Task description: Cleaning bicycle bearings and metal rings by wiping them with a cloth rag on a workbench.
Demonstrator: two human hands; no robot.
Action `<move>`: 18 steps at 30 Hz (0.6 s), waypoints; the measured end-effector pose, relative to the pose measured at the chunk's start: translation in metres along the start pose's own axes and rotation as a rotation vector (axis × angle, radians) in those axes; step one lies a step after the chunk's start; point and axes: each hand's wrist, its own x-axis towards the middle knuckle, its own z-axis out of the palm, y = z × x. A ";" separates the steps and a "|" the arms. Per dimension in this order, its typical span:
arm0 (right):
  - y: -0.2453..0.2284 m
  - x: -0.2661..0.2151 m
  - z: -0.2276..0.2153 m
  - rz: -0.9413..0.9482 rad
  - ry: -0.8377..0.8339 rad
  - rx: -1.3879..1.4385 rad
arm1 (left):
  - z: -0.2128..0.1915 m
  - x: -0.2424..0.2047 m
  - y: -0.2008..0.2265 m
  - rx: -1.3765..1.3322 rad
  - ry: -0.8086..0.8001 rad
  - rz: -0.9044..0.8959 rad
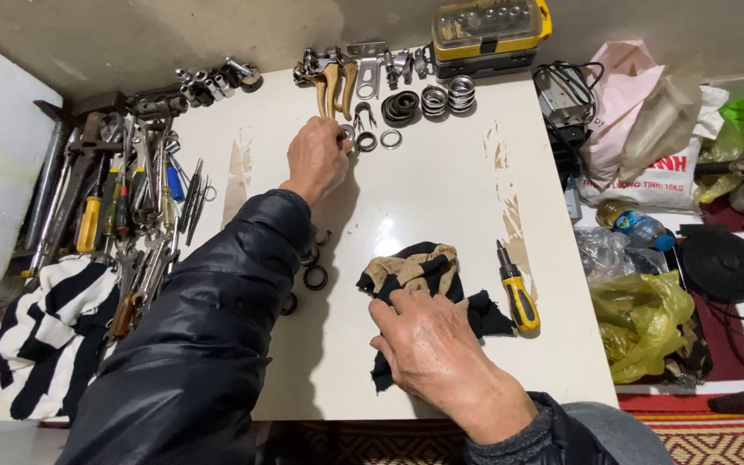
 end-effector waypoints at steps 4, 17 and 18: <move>-0.001 0.000 0.000 -0.010 0.005 -0.010 | 0.007 0.003 0.010 -0.004 -0.034 -0.018; -0.002 0.002 -0.003 -0.027 0.010 0.018 | 0.062 0.021 0.063 0.068 -0.012 0.232; -0.003 0.003 -0.003 -0.025 0.007 0.016 | 0.064 0.020 0.069 0.064 0.004 0.241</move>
